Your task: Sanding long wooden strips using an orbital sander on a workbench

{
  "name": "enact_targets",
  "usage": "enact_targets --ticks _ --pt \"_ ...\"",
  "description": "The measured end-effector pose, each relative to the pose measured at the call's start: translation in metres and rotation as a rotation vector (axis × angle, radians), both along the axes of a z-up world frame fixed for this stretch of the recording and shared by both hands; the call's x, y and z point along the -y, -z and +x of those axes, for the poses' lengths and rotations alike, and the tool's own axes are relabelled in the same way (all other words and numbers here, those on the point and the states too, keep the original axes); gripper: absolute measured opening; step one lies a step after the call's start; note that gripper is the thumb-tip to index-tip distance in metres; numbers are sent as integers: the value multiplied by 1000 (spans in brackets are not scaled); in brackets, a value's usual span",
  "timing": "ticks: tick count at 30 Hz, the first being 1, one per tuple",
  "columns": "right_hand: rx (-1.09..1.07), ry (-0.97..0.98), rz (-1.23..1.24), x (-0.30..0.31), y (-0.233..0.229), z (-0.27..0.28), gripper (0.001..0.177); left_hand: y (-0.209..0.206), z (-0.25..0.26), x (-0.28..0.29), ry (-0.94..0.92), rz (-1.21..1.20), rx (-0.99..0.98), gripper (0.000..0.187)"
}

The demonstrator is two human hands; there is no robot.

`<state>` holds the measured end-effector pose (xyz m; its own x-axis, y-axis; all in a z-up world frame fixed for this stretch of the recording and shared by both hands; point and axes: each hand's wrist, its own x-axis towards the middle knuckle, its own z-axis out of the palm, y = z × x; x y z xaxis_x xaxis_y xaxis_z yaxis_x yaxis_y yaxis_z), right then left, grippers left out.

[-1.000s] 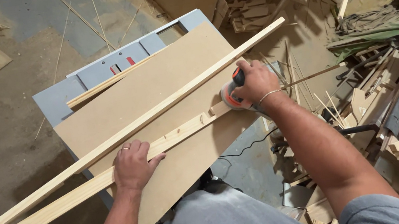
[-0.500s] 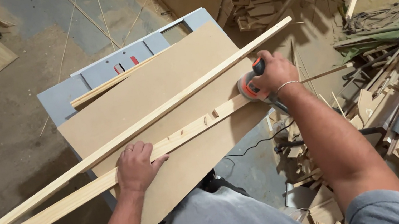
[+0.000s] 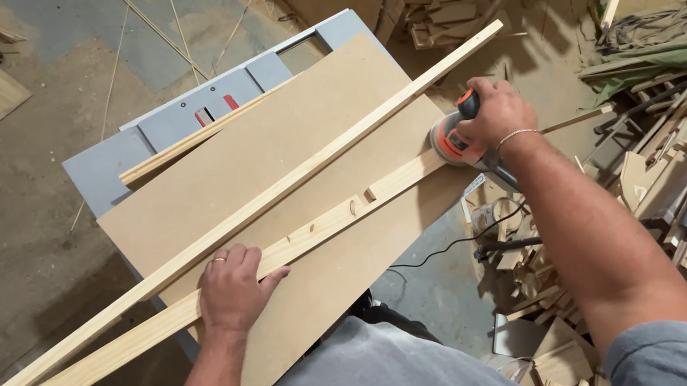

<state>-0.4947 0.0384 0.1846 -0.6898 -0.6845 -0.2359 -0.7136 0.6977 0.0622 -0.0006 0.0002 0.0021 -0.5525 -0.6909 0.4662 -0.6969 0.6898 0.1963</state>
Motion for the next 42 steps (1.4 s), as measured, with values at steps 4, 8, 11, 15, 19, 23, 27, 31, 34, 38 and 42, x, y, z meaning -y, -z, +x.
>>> enact_targets --ticks 4,8,11,15,19,23,27,31,34,38,42 --pt "23 -1 -9 -5 0 -12 79 -2 0 0 5 -8 -7 56" --pt "34 -6 -12 -8 -8 -6 79 0 1 1 8 -10 -5 56" --pt "23 -11 -5 -7 0 -16 79 -1 1 2 5 -23 -11 57" --pt "40 -22 -16 -8 -1 -15 78 -3 0 2 3 -21 -12 57" --pt "42 -38 -12 -8 -3 -10 80 -2 1 1 -1 -30 -21 58" --pt "51 -66 -19 -6 1 -6 80 -3 0 1 -1 -22 -29 58" --pt "41 -101 -27 -3 2 8 79 0 0 0 -12 -26 -16 56" --pt "-2 -132 -9 0 5 20 76 0 -1 -1 -13 -37 -21 56" --pt "-7 -156 -29 1 -9 42 76 -4 -1 -1 -23 -40 -20 57" --pt "4 -189 -48 1 -9 65 75 0 -1 -3 -12 -10 -11 54" --pt "7 -284 -68 3 -1 82 78 1 -2 -3 -21 -17 -5 54"
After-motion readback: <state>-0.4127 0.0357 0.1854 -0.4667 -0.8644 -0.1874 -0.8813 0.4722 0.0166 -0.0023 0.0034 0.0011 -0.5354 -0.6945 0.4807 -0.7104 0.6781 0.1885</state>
